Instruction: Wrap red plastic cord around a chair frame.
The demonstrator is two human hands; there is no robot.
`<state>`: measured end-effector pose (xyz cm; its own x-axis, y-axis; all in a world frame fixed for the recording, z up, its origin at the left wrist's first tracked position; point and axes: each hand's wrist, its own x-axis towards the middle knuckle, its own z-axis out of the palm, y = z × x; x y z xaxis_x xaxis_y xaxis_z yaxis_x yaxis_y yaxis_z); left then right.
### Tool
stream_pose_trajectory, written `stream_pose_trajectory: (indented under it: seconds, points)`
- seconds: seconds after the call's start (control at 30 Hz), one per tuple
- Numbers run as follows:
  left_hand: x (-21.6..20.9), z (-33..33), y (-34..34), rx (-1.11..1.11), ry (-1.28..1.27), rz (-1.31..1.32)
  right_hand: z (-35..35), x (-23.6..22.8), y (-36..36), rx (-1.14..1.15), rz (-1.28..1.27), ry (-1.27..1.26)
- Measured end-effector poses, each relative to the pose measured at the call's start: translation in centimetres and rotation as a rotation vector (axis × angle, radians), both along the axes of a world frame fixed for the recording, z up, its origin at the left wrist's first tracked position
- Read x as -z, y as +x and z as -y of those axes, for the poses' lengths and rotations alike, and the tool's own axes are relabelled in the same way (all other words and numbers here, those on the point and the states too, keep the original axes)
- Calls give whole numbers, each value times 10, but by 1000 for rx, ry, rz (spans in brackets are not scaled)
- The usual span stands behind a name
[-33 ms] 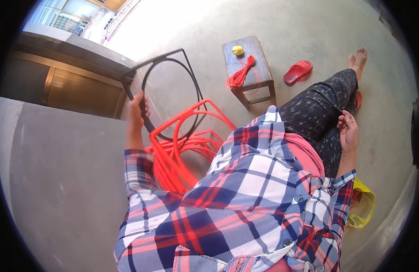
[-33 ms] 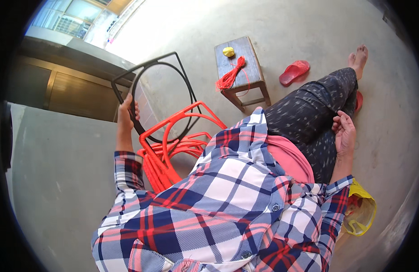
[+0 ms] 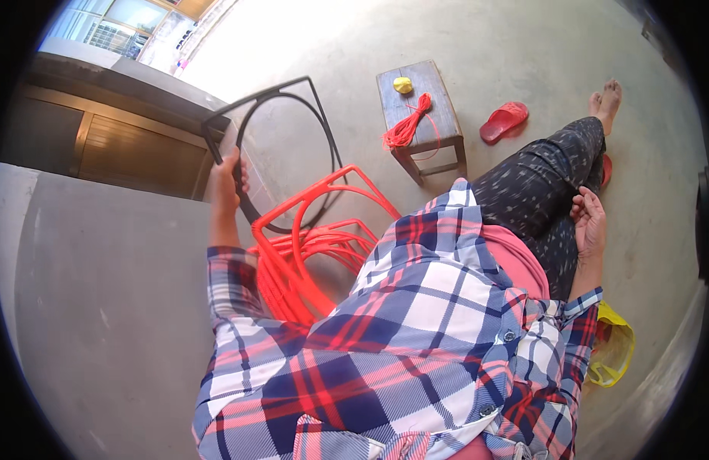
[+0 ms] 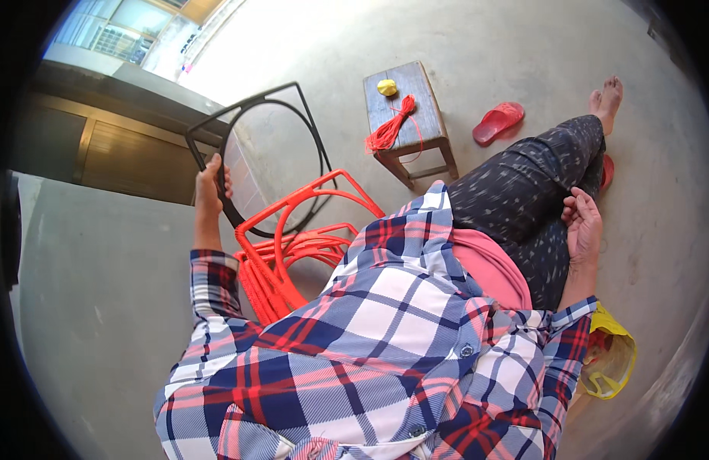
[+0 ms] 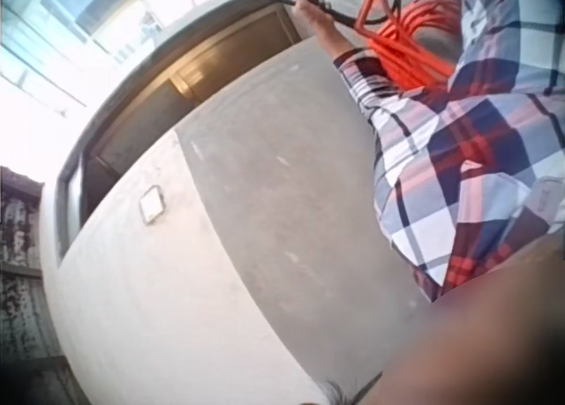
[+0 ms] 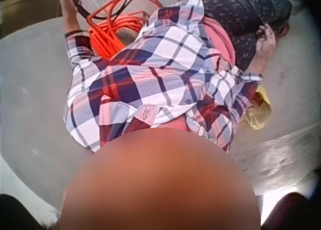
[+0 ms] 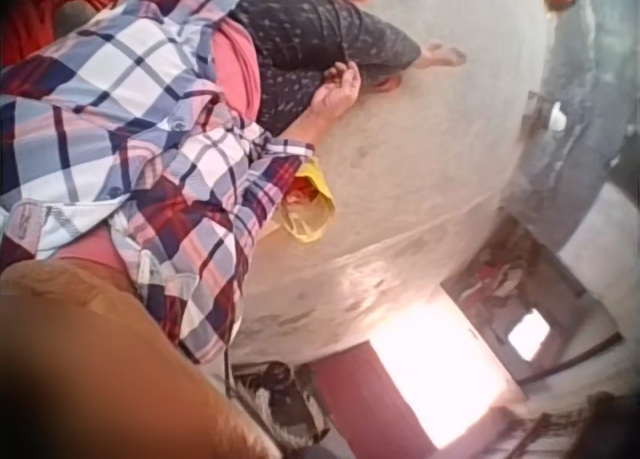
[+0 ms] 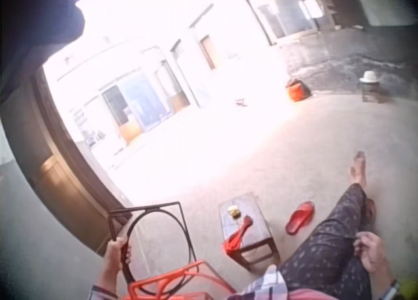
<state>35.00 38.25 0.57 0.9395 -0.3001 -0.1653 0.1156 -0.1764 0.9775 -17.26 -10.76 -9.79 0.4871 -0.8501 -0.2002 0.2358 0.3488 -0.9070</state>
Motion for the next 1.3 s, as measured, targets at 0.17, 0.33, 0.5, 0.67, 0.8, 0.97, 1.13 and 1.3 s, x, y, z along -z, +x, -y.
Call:
stream_pose_trajectory:
  seconds: [0.17, 0.33, 0.5, 0.67, 0.8, 0.97, 1.13, 1.3]
  points:
    - [-43, 23, 27, -8, 160, 294, 3, 4, -1, -8, -14, 0]
    - [-95, 61, 9, -148, 319, 624, 0, 0, 0, 24, -26, 9]
    - [-132, 78, -31, -124, -35, 592, -3, -3, -1, 15, -39, 9]
    - [-160, 93, -67, 118, -593, 452, -9, -9, 1, 40, -18, 37]
    - [-171, 131, -101, 634, -845, 164, -16, -12, 8, 50, 34, 90]
    - [-145, 243, -128, 700, -818, -351, -26, -38, 10, -44, 505, 250]
    - [-87, 309, -125, 492, -444, -729, -60, -79, 15, -15, 614, 413]
    - [-18, 332, -119, 466, -232, -943, -86, -35, 4, 53, 699, 551]
